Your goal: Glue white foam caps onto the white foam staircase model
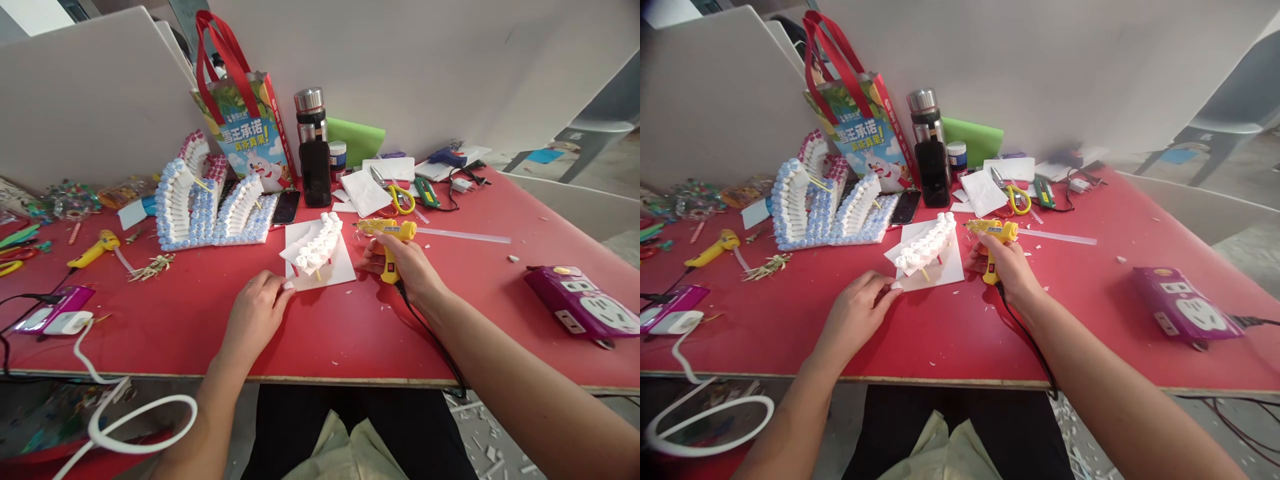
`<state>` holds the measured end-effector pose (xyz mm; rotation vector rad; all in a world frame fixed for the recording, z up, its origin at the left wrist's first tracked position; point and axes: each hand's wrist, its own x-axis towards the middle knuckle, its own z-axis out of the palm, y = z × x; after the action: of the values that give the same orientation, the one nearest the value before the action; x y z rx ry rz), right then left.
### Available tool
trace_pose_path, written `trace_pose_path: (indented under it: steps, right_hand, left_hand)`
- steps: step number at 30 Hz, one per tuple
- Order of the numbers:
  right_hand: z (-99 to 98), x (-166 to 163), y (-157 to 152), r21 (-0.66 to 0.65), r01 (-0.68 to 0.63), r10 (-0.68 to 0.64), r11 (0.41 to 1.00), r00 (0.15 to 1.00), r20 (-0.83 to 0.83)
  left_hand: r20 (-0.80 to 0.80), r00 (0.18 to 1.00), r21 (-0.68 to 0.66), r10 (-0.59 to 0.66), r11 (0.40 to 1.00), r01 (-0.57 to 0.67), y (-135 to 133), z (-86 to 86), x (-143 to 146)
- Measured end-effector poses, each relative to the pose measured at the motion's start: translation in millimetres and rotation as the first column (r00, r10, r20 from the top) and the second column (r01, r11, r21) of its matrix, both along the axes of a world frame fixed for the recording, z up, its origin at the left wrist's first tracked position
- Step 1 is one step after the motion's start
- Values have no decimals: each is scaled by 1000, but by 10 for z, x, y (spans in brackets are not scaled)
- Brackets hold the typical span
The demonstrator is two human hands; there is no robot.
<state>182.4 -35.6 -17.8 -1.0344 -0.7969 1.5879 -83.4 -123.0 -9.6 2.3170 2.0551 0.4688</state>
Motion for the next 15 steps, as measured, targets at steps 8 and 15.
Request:
trace_pose_path:
  steps: [8,15]
  right_hand:
    - [-2,2,8,7,1,-1,1000,1000,10]
    - [-40,5,20,2,4,-4,1000,1000,11]
  left_hand:
    - [389,921,12,-17,1000,13,-73,-39,-234]
    - [387,911,132,-146,986,102,-78,-96,-158]
